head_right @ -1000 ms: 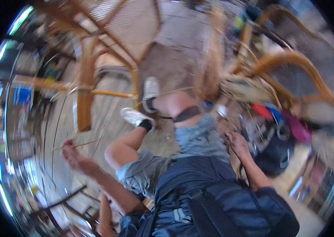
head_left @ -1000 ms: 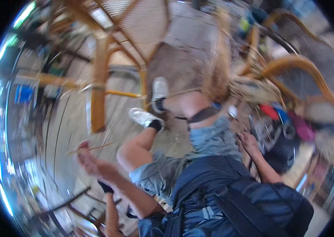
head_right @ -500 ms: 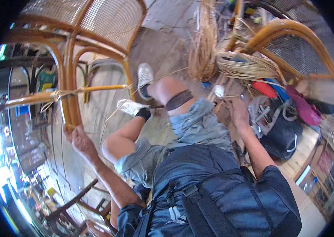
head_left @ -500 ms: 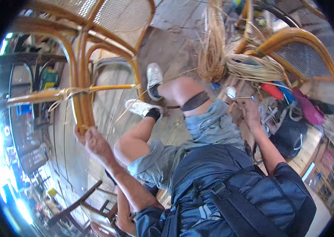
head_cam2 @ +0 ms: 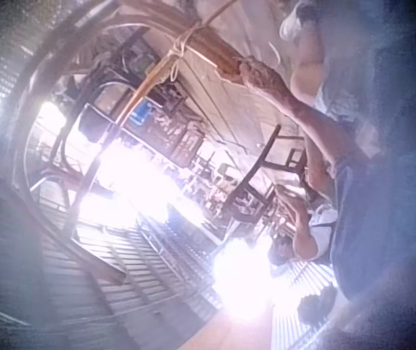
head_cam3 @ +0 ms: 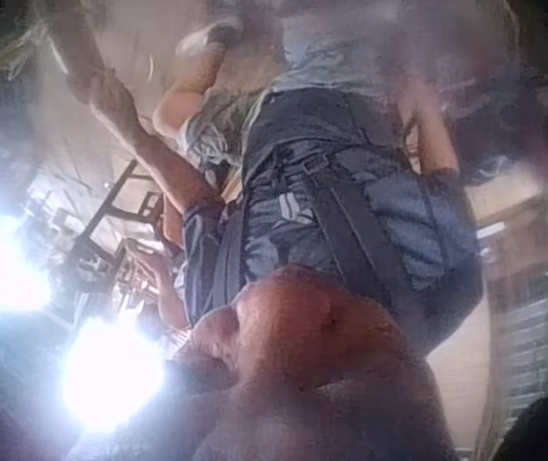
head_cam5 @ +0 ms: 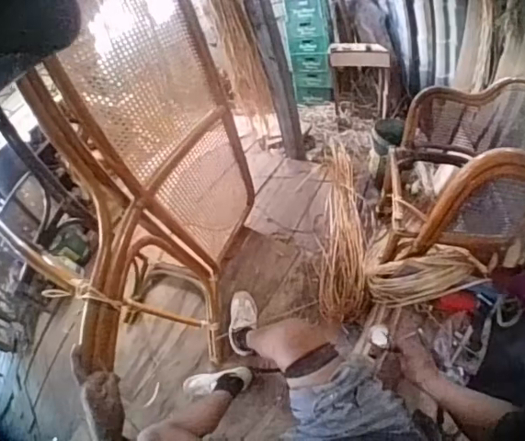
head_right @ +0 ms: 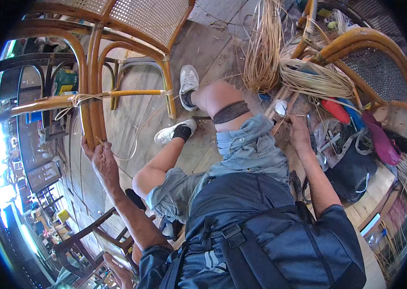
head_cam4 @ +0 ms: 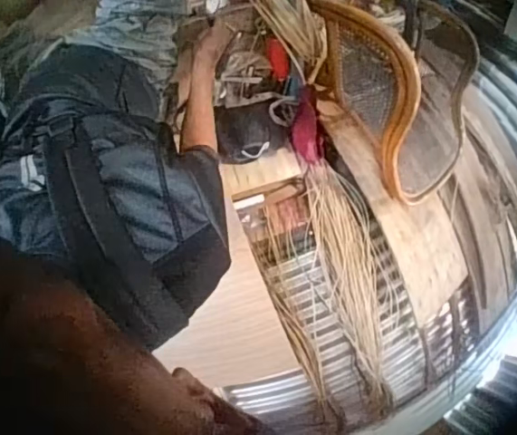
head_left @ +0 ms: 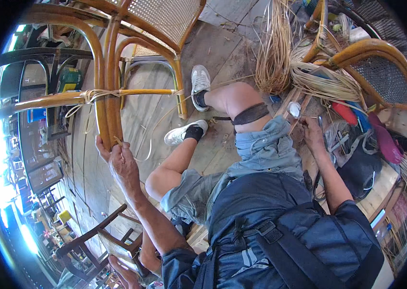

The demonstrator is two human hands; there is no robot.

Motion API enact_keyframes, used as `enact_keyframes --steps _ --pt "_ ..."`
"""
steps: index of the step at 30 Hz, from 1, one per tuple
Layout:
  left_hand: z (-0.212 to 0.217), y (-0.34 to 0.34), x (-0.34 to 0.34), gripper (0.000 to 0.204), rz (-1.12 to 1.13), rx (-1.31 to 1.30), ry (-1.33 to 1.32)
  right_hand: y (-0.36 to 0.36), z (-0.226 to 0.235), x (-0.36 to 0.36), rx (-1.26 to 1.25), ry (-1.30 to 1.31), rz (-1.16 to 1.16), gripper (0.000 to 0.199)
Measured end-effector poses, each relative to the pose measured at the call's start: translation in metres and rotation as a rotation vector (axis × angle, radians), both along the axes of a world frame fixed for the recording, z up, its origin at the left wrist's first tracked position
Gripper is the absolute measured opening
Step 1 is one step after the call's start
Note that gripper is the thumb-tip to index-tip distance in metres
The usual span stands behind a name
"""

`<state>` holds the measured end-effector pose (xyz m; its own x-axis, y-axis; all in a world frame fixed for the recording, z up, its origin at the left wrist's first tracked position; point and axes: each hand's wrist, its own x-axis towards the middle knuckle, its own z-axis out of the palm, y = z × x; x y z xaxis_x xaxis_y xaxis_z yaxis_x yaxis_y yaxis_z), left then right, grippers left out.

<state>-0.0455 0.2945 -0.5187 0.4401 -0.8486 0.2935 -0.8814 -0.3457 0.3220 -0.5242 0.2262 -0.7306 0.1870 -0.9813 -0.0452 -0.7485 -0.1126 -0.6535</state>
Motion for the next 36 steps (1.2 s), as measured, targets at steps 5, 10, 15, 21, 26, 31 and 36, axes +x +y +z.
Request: enact_keyframes --steps 5,10,15,21,26,31,36 --pt "-0.002 0.003 -0.001 0.019 0.044 -0.051 0.137 -0.003 0.044 0.007 0.563 -1.080 -0.455 0.020" --pt "-0.008 0.028 -0.022 0.024 0.228 -0.446 0.482 -0.023 0.082 0.015 0.339 -0.997 -0.460 0.026" --pt "-0.028 0.079 -0.046 0.022 0.465 -0.330 1.078 -0.044 0.075 -0.002 0.144 -0.691 -0.536 0.024" --pt "-0.067 0.117 -0.072 0.023 0.571 -0.277 1.101 -0.040 0.037 -0.003 0.079 -0.452 -0.402 0.014" --pt "-0.087 0.110 -0.087 0.020 0.262 -0.223 0.374 -0.033 0.019 0.008 -0.134 -0.226 -0.225 0.015" --pt "-0.085 0.105 -0.078 0.025 0.339 -0.183 0.430 -0.029 0.001 0.010 -0.131 -0.081 -0.167 0.016" --pt "-0.089 0.105 -0.072 0.029 0.292 -0.150 0.440 -0.028 -0.011 0.002 -0.204 -0.100 -0.058 0.016"
